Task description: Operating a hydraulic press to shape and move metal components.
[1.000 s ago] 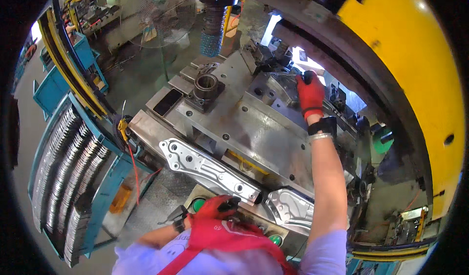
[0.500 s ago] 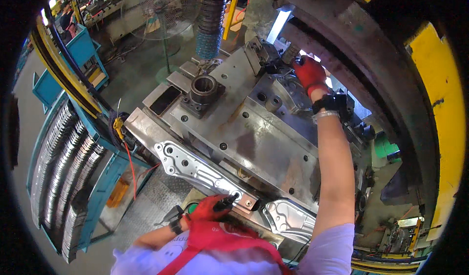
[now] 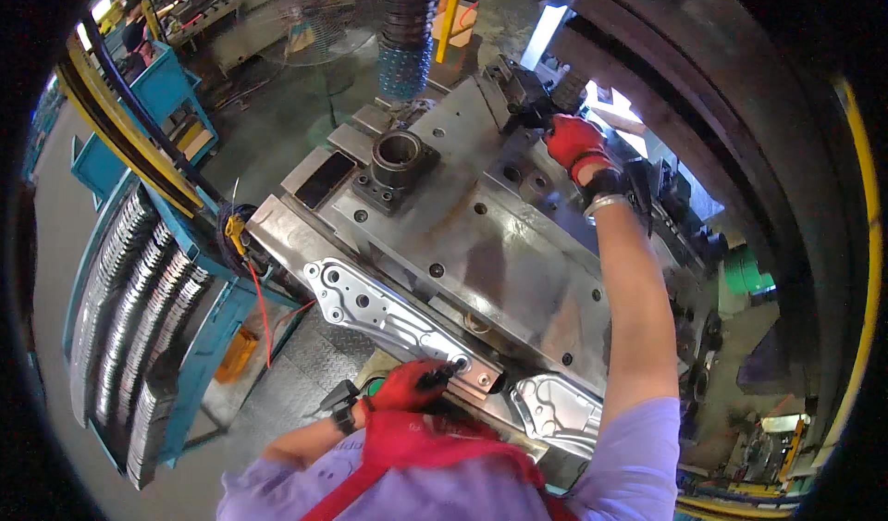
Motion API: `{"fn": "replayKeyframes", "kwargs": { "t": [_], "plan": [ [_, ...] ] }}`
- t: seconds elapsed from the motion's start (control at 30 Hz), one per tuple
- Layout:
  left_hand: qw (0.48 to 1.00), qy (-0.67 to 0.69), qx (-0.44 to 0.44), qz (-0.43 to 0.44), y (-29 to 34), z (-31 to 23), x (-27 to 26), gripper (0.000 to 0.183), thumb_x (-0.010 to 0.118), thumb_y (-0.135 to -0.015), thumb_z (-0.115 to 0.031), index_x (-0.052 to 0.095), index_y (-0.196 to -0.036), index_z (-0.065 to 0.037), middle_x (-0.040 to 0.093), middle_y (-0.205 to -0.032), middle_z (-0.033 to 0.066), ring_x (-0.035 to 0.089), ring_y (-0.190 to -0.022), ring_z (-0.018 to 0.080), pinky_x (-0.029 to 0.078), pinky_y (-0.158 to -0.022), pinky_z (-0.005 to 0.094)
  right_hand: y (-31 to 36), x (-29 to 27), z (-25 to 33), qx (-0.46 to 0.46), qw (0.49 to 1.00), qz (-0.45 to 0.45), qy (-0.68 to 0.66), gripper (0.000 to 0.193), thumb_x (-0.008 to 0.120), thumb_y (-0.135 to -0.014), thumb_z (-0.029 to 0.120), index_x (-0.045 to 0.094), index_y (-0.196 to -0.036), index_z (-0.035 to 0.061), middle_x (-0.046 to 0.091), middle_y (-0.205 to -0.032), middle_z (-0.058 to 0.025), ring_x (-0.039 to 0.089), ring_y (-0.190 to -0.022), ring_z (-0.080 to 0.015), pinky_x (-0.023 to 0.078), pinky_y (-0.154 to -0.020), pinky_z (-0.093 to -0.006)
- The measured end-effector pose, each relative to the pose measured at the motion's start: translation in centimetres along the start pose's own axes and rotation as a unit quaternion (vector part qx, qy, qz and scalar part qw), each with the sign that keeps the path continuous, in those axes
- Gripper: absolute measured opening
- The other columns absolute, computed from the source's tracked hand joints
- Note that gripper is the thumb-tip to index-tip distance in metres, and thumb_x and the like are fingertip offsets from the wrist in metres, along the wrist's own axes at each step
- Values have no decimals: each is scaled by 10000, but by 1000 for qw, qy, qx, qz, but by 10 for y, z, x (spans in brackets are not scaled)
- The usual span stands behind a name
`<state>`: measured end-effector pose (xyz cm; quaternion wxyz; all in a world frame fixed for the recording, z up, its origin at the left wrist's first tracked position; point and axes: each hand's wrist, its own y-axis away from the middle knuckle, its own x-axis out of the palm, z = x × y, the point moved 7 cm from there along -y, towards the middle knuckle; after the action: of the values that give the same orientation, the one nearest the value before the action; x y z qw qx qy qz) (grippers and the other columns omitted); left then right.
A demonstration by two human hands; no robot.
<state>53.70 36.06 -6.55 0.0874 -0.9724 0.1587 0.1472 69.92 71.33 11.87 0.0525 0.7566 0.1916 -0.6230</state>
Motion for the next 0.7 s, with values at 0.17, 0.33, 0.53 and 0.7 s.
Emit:
{"fn": "replayKeyframes", "kwargs": {
  "t": [0.17, 0.33, 0.53, 0.7],
  "plan": [
    [998, 0, -44, -48, 5, 17, -6, 365, 584, -725, -173, 519, -1076, -101, 566, -926, 133, 552, -815, 309, 443, -712, 378, -4, -33, -1, 121, 988, 60, -76, 380, 466, -765, 392, 581, -924, 66, 598, -894, -156, 562, -874, -319, 434, -739, -404],
    [998, 11, -60, 4, -7, 10, -2, 379, 598, -726, -200, 516, -1078, -85, 570, -930, 138, 550, -845, 304, 441, -729, 373, -13, 9, -16, 59, 997, 39, -37, 370, 482, -740, 397, 599, -861, 67, 604, -866, -159, 564, -848, -337, 435, -717, -411],
    [1000, -12, -6, -25, -2, 10, 3, 391, 606, -731, -213, 508, -1079, -64, 570, -939, 142, 548, -848, 307, 437, -717, 375, 8, -70, -15, 76, 987, -141, -19, 336, 439, -769, 339, 597, -885, 66, 594, -897, -185, 550, -874, -345, 430, -764, -421],
    [999, 13, -32, 14, 9, 17, 15, 402, 598, -731, -188, 498, -1107, -89, 566, -952, 143, 544, -858, 311, 434, -724, 371, 81, -92, 2, 113, 958, -208, -159, 293, 476, -784, 322, 579, -894, 71, 607, -806, -147, 572, -804, -324, 446, -697, -394]
  ]
}}
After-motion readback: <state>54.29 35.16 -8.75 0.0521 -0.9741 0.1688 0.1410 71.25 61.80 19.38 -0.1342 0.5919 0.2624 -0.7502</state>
